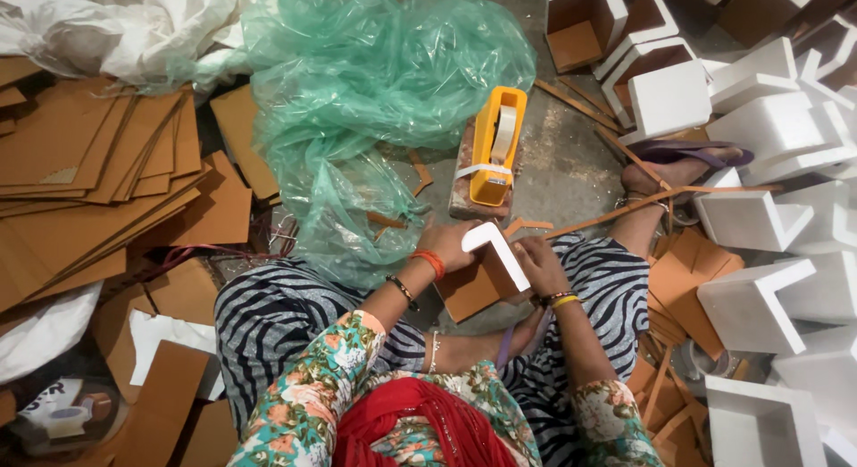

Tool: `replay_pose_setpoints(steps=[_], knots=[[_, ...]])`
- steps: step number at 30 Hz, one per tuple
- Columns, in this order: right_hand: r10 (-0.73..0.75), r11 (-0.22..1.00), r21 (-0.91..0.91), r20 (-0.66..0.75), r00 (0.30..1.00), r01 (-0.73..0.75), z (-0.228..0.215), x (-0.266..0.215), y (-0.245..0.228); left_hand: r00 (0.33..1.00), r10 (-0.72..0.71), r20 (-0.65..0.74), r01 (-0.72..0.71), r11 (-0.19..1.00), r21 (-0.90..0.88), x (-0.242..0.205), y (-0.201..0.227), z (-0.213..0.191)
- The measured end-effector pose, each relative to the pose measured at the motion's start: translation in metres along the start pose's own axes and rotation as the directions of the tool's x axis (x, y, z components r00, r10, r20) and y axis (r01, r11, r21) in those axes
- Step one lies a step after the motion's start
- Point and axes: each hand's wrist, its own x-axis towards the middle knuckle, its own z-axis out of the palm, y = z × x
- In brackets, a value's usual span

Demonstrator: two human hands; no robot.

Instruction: The person sits on the floor and assembles small cardboard boxes by inserting white foam corner pieces into the box flaps. They use a handheld tape dispenser to secure the foam pieces in place, repeating the process for multiple units.

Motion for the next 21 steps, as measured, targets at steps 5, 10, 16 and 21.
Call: replay_pose_setpoints(steps=[5,10,16,21], knots=[[-0.231,0.972,-0.041,-0.021,0.973,0.230,0.002,0.003,0.001,0.999,0.049,-0.003,-0.049,0.998,0.037,0.010,-0.014,0.017],[-0.110,0.986,0.135,0.088,0.990,0.098,0.007,0.002,0.013,0.977,0.168,-0.133,-0.174,0.984,-0.034,0.014,-0.020,0.028],[0.173,0.884,0.377,0.287,0.942,-0.278,0.018,-0.002,0.030,0.999,0.040,-0.017,-0.042,0.994,-0.103,-0.002,-0.001,-0.002],[0.372,0.504,0.616,0.478,0.795,-0.606,0.032,-0.005,0.033,0.996,0.063,-0.060,-0.069,0.992,-0.103,-0.008,0.004,-0.009]])
